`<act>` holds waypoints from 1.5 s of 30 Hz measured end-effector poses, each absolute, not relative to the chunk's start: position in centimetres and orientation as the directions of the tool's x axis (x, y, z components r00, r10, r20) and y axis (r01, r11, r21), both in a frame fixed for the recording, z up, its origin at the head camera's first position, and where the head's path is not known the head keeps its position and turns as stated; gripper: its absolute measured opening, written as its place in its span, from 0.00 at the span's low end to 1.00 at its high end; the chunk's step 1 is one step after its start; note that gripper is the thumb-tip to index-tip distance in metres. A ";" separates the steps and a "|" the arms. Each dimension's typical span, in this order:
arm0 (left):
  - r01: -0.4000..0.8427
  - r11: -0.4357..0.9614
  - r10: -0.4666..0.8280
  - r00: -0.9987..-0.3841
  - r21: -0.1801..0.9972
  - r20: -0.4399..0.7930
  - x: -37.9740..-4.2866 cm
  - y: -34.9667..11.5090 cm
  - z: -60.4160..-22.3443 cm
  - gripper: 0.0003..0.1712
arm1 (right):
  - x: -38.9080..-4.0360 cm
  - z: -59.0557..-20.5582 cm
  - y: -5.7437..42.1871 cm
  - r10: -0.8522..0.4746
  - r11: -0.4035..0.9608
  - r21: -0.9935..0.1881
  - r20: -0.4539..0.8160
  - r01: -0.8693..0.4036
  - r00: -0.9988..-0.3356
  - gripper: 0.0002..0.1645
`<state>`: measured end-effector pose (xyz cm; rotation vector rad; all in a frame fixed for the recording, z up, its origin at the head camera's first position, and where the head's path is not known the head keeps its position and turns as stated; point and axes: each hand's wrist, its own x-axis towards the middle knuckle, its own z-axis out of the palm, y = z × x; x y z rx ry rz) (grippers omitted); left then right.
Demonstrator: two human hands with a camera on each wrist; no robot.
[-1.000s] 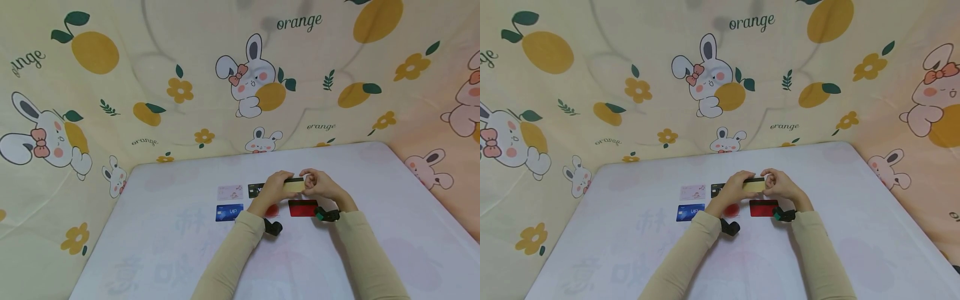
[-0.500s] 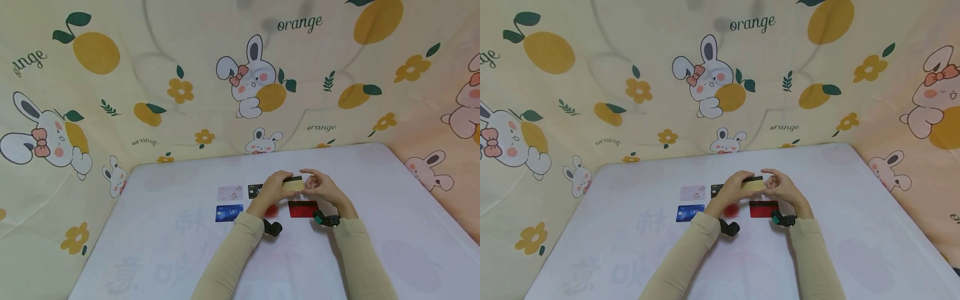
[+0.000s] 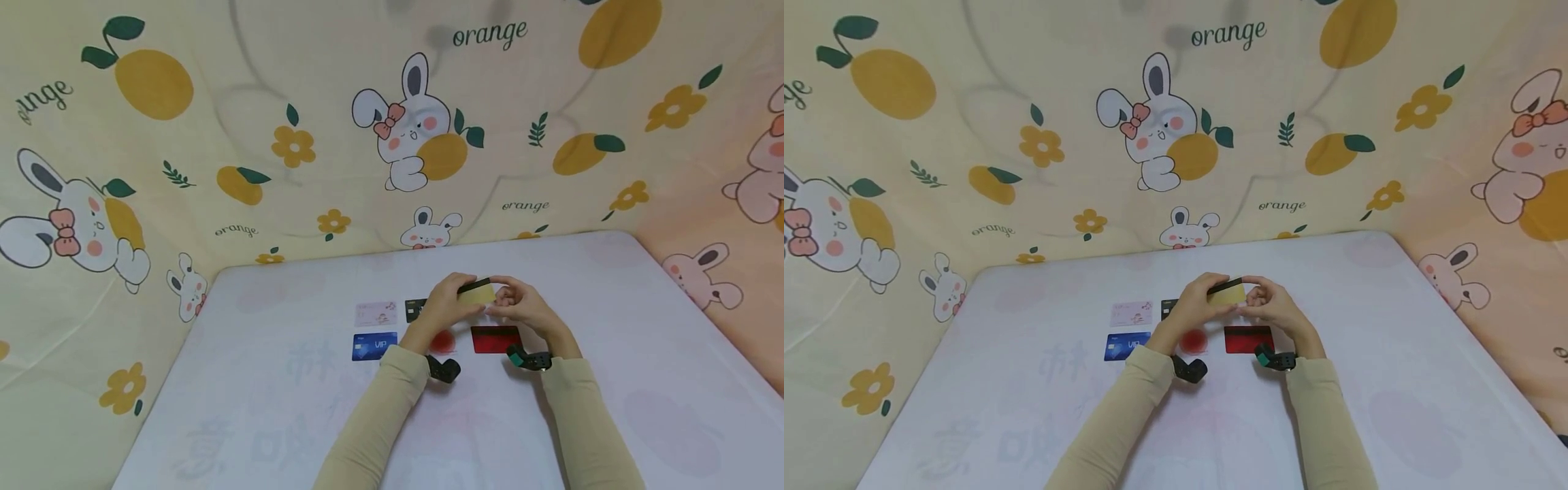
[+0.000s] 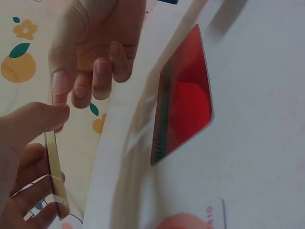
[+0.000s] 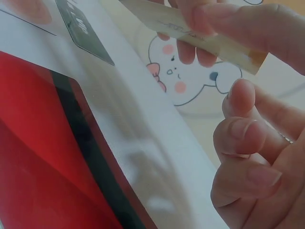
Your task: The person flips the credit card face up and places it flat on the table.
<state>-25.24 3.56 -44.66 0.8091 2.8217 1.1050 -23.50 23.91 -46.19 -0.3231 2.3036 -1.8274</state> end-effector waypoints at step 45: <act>0.385 0.443 0.449 -0.877 0.809 0.171 -24.4 3.3 -42.9 0.36 | -23.7 -46.6 22.7 -0.364 0.260 -0.965 -0.140 0.044 -0.921 0.35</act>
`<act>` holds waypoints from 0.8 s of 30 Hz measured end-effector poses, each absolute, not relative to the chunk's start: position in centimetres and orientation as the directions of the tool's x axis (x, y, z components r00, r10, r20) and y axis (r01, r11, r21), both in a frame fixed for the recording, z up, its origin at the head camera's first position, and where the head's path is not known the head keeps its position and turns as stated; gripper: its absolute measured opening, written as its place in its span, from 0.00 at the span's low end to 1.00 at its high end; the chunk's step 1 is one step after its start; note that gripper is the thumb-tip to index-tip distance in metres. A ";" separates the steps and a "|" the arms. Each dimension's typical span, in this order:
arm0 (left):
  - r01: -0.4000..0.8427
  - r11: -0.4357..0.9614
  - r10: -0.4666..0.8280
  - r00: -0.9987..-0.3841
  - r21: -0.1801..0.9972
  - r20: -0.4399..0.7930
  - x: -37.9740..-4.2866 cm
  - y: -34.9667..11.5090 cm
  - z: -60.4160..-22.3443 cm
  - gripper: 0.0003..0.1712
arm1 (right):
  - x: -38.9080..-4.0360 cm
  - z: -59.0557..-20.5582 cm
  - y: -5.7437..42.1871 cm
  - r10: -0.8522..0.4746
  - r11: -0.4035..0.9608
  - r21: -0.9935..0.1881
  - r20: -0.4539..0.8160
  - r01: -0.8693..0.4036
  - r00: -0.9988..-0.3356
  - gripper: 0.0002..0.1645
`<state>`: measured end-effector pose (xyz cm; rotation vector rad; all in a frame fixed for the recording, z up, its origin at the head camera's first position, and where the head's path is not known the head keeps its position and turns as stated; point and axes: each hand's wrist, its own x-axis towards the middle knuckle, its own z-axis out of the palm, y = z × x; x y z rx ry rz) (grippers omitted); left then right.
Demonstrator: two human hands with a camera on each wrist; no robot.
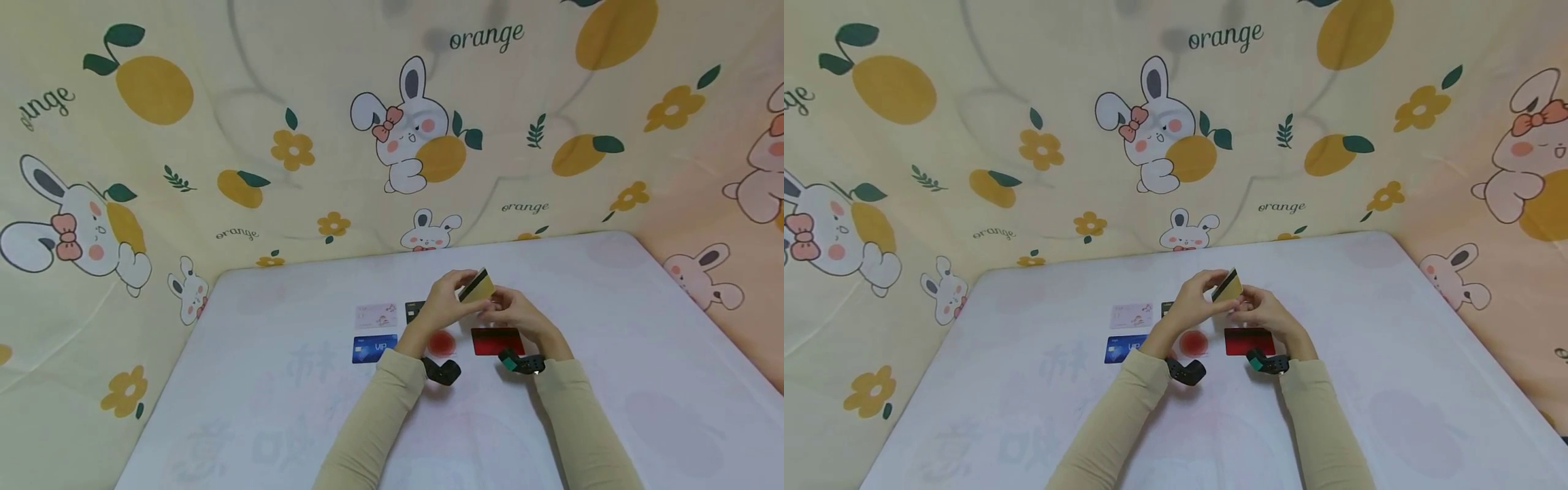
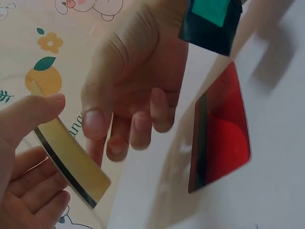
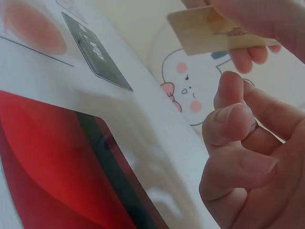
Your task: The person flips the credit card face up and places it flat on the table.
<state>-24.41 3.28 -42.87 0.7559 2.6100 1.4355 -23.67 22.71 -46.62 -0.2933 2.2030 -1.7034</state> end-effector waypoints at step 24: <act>0.382 0.338 0.456 -0.866 0.860 0.206 -24.1 3.8 -42.0 0.36 | -23.6 -47.6 22.8 -0.463 0.105 -0.994 -0.074 0.028 -0.883 0.11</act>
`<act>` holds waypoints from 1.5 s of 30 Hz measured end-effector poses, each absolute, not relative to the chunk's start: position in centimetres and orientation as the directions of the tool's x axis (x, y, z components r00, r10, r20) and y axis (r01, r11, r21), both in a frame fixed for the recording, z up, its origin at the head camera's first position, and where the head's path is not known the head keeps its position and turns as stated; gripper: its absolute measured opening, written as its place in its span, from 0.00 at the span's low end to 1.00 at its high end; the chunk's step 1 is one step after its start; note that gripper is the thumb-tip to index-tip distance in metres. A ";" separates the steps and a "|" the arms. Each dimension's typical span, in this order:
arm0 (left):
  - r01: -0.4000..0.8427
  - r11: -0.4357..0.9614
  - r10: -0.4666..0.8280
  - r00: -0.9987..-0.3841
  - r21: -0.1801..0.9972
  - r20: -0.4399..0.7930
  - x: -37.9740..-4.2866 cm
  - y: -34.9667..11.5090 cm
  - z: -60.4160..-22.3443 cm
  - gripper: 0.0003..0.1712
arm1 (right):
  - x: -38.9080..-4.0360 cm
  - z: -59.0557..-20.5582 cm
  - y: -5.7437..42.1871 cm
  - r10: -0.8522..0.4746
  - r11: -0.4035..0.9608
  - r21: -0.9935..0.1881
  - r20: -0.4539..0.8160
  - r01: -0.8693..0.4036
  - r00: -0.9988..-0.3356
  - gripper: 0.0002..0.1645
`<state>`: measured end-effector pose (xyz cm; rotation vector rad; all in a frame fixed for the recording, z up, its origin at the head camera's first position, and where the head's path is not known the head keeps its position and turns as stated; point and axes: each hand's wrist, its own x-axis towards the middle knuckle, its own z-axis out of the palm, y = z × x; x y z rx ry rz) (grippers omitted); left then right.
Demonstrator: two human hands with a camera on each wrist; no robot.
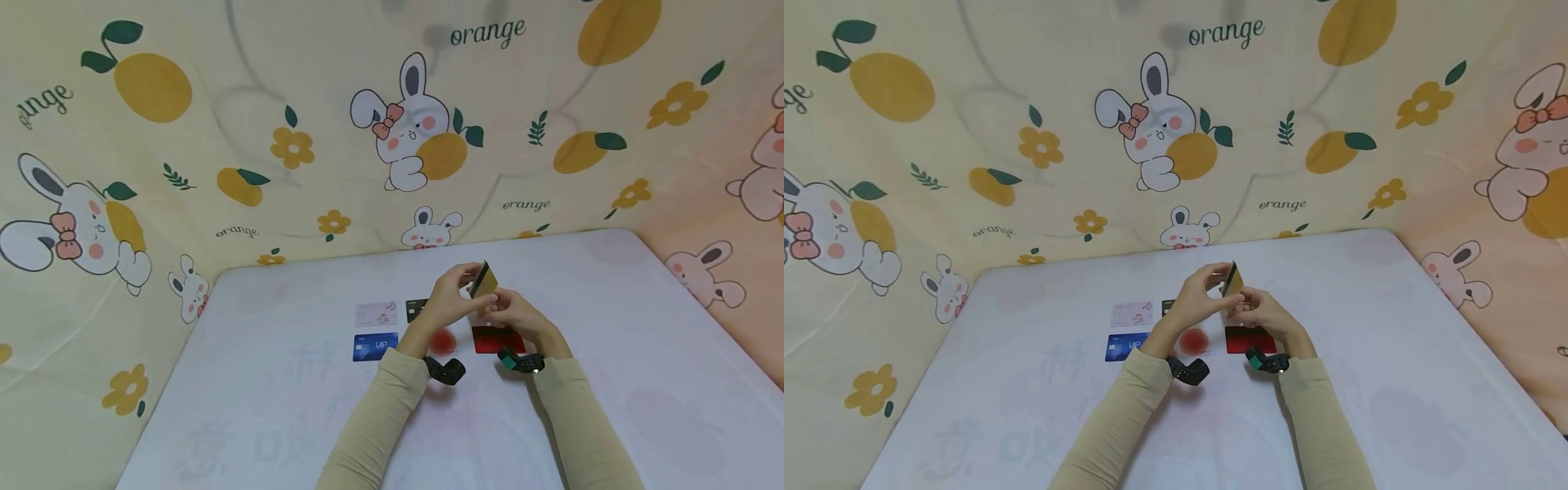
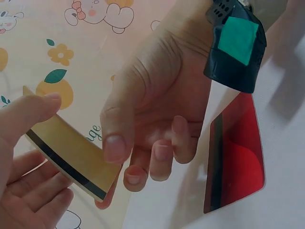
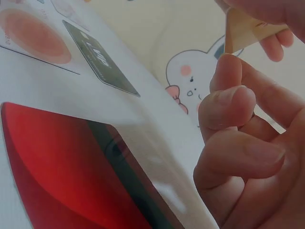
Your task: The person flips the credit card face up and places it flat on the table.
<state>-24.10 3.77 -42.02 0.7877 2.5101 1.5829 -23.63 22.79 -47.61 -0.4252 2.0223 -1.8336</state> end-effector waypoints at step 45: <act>0.546 0.373 0.464 -0.810 0.750 0.359 -24.2 3.1 -40.8 0.31 | -24.8 -45.6 23.8 -0.481 0.263 -0.965 -0.131 0.000 -0.867 0.18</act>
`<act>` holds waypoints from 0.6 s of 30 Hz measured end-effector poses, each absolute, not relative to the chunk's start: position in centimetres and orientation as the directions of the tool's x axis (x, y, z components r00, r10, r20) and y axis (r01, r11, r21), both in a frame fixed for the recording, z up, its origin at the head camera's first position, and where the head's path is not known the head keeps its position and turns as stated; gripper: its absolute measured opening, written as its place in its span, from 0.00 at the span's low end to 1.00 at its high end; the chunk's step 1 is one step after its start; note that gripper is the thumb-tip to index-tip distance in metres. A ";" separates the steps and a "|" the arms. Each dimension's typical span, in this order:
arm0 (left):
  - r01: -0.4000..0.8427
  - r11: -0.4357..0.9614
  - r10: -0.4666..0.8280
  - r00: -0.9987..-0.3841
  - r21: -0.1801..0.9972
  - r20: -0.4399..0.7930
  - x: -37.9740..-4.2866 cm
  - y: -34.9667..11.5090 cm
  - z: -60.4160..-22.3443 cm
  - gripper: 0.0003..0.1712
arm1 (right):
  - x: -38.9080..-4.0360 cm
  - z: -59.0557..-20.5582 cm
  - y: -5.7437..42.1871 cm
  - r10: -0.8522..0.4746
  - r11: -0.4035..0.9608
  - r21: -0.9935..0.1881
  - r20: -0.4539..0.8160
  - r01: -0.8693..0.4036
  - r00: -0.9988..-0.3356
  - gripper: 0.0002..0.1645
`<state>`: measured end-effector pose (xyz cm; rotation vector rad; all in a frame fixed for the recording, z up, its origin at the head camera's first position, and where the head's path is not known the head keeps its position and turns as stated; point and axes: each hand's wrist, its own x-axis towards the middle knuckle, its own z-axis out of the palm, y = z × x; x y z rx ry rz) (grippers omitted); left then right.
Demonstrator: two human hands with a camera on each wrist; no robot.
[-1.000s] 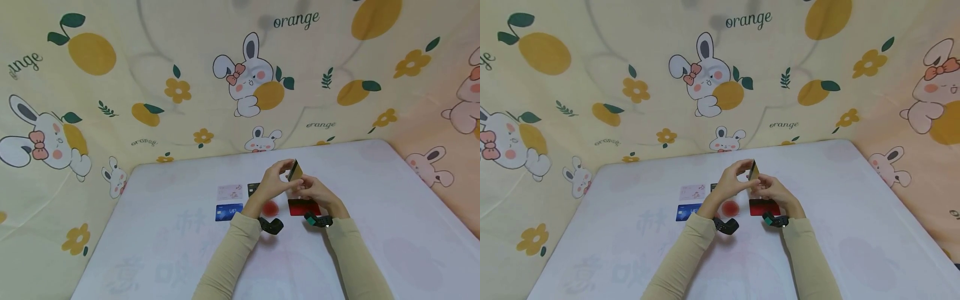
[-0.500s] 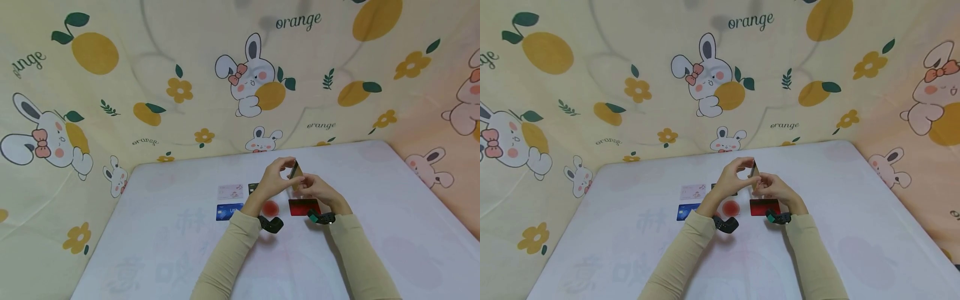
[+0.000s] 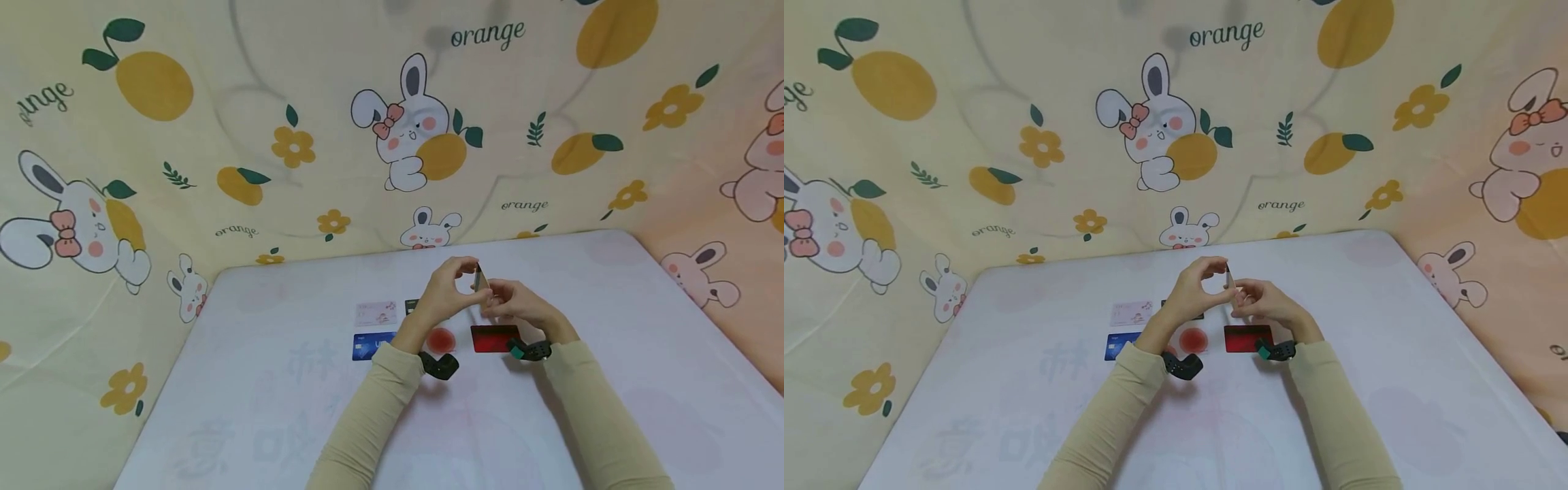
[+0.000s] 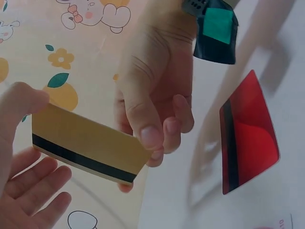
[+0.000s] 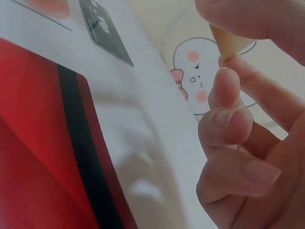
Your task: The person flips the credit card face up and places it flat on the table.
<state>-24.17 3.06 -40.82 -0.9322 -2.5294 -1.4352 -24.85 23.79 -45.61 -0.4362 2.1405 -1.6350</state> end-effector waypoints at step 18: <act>0.517 0.379 0.458 -0.826 0.768 0.330 -24.2 2.7 -40.8 0.31 | -25.5 -44.8 25.0 -0.447 0.382 -0.924 -0.176 -0.009 -0.877 0.38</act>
